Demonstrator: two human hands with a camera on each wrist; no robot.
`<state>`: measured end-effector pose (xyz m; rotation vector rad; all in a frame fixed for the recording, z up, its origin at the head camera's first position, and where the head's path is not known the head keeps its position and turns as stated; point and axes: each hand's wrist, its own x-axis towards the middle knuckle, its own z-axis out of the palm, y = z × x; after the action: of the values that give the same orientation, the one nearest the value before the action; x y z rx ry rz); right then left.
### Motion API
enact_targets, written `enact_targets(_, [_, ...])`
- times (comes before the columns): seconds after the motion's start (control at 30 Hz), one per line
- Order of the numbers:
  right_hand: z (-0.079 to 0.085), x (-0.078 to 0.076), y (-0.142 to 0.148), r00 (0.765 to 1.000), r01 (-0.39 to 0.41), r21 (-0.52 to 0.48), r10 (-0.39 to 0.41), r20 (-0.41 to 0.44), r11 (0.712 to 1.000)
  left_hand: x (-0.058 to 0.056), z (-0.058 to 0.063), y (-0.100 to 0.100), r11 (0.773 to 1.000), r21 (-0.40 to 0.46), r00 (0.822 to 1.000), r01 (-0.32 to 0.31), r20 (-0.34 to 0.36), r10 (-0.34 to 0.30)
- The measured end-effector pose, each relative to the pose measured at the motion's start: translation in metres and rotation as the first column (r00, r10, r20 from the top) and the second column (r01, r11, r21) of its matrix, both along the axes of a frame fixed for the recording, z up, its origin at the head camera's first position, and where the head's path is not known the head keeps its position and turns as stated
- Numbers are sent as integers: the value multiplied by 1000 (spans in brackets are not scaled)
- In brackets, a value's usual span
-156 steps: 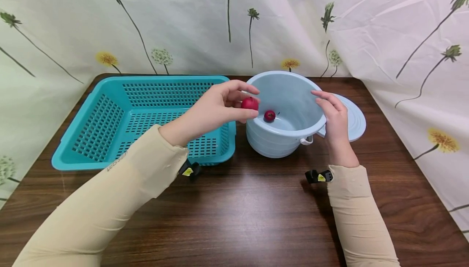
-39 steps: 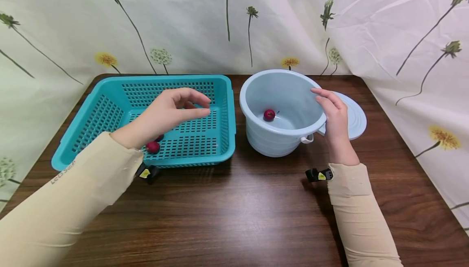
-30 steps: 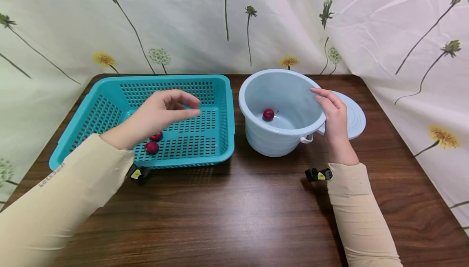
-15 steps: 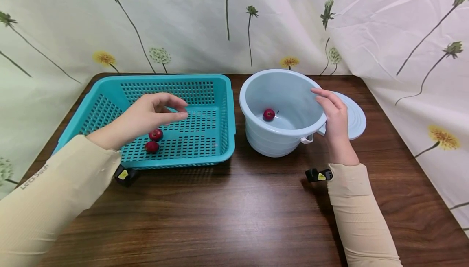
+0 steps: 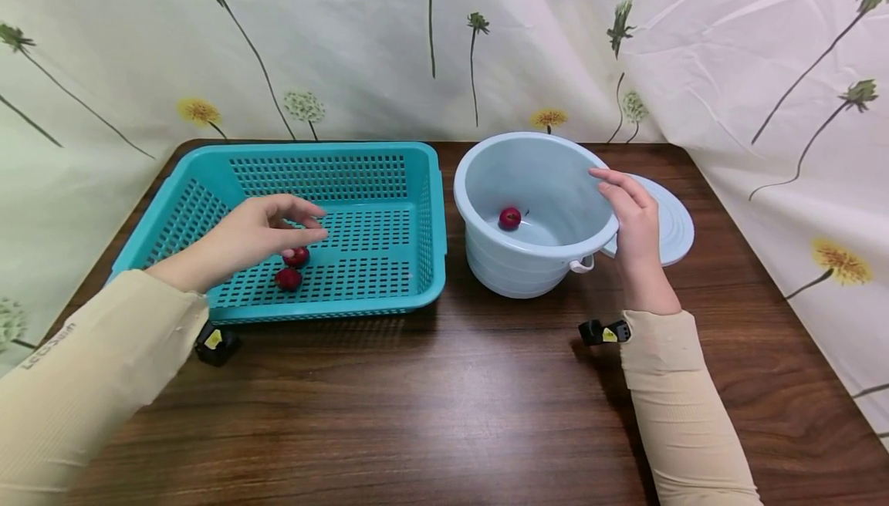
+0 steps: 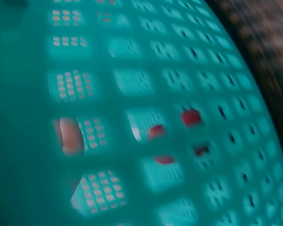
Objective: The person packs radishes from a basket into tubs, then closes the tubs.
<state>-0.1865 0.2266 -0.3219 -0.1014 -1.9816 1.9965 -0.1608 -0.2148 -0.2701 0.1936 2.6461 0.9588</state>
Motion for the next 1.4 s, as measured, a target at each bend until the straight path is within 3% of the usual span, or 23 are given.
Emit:
enact_targets(0.27, [-1,1,0,1000,-2,-2,2,2,1000,-7,-21,-25,1000,-1,997,8,83,-7])
enact_targets(0.4, [-1,1,1,1000,13,5,-13,5,1000,-9,-24,-27,1000,14,993,24,113,-25])
enact_targets(0.73, [0,1,0,1000,-1,4,1,-3,1000,-10,-30,-33,995,-54,983,80,168,-70])
enact_targets(1.17, [1,1,-1,1000,3,32,-3,7,999,-14,-35,-40,980,-132,949,151,297,-106])
enact_targets(1.4, [1,1,-1,1000,1,27,-1,5,1000,-13,-36,-47,950,-158,912,270,359,-199])
